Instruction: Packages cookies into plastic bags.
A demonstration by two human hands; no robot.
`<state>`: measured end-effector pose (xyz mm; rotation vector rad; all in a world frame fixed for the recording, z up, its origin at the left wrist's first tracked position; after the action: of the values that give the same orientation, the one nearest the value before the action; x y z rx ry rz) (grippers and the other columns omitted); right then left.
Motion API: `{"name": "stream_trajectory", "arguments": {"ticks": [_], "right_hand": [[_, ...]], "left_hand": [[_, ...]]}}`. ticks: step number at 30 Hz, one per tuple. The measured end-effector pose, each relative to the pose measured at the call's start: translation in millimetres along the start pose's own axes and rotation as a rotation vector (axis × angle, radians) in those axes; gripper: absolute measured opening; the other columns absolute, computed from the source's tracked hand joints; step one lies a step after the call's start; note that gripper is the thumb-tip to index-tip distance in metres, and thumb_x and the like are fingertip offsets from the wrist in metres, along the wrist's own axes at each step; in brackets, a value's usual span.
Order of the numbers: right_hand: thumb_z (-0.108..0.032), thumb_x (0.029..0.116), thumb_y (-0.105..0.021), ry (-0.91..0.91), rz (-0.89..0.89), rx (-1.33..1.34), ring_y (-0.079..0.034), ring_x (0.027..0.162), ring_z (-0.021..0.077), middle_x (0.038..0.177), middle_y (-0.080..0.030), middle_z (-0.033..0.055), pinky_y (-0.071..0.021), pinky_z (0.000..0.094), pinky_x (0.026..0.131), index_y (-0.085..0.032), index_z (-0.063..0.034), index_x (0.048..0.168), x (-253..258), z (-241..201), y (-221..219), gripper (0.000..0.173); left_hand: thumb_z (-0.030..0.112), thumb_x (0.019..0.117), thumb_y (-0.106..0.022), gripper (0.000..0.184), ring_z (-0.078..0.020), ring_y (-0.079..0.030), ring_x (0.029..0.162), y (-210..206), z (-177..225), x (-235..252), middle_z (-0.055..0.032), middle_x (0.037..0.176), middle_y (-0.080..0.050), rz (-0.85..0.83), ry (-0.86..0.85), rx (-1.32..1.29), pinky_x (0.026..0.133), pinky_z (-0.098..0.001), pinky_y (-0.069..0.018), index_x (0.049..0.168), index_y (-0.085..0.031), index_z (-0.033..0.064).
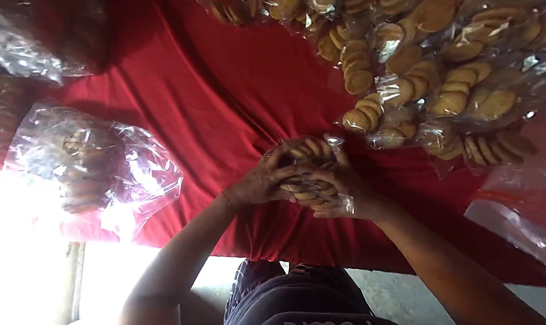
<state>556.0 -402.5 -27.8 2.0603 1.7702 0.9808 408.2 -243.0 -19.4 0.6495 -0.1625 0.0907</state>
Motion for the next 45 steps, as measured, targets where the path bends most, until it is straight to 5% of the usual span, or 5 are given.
{"name": "stream_trajectory", "arguments": {"ticks": [10, 18, 28, 32, 45], "right_hand": [[-0.016, 0.0999, -0.059, -0.343, -0.096, 1.241, -0.063, 0.118, 0.0052, 0.124, -0.07, -0.0055, -0.0515, 0.0285, 0.104, -0.065, -0.0132, 0.128, -52.3, -106.0, -51.1, 0.029], [-0.048, 0.0934, -0.066, -0.351, -0.122, 1.696, -0.068, 0.099, 0.0092, 0.099, -0.072, -0.0055, -0.0557, 0.03, 0.09, -0.075, -0.0235, 0.101, 10.9, -127.9, -81.6, 0.027], [-0.045, 0.0642, -0.091, -0.734, 0.114, 1.801, -0.073, 0.096, 0.0259, 0.102, -0.073, 0.0107, -0.062, 0.0463, 0.085, -0.066, -0.009, 0.11, 183.2, -193.2, -193.1, 0.063], [-0.03, 0.0901, -0.067, -0.905, 0.193, 1.682, -0.07, 0.087, 0.021, 0.096, -0.068, 0.011, -0.0621, 0.039, 0.078, -0.055, -0.0055, 0.112, 206.0, -181.0, -246.7, 0.035], [-0.022, 0.0998, -0.047, -1.078, 0.278, 1.643, -0.069, 0.075, 0.0149, 0.082, -0.067, 0.0055, -0.0609, 0.0326, 0.07, -0.062, -0.0121, 0.092, 194.6, -213.9, -261.0, 0.019]], "left_hand": [[0.042, 0.0994, -0.059, 0.075, -0.0268, -0.051, 0.135, -17.9, 142.7, -114.8, -0.0235, 0.156, -0.039, 0.126, 0.407, -0.641, 0.106, -0.0405, -0.0499, 0.156, -0.033, 0.0003], [0.009, 0.1043, -0.046, 0.031, -0.0383, -0.049, 0.134, 149.4, 39.2, -199.9, -0.0137, 0.149, -0.052, 0.002, 1.218, 0.713, 0.109, -0.0549, -0.0384, 0.121, -0.072, 0.0073], [0.007, 0.1037, -0.053, 0.017, -0.015, -0.062, 0.08, 229.0, 39.6, -259.3, -0.011, 0.091, -0.066, 0.737, 0.904, 0.11, 0.077, -0.0351, -0.0524, 0.108, -0.065, -0.0038], [0.012, 0.1075, -0.044, 0.011, -0.0007, -0.045, 0.051, 222.8, 36.0, -275.2, 0.0058, 0.069, -0.05, 1.061, 0.68, -0.436, 0.048, -0.017, -0.0407, 0.106, -0.053, 0.0057], [0.008, 0.0983, -0.056, 0.014, 0.0045, -0.052, 0.06, 233.7, 53.6, -285.6, 0.0017, 0.074, -0.06, 0.833, 0.497, -0.004, 0.057, -0.0124, -0.0446, 0.101, -0.064, -0.0042]]}}
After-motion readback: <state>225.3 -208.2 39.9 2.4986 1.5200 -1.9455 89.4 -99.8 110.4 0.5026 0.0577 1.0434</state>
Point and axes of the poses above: each hand's wrist, its own x-axis towards the middle knuckle, its own y-axis out of the back of the hand, z = x × y, the point moved 4 cm from there along x, towards the middle knuckle
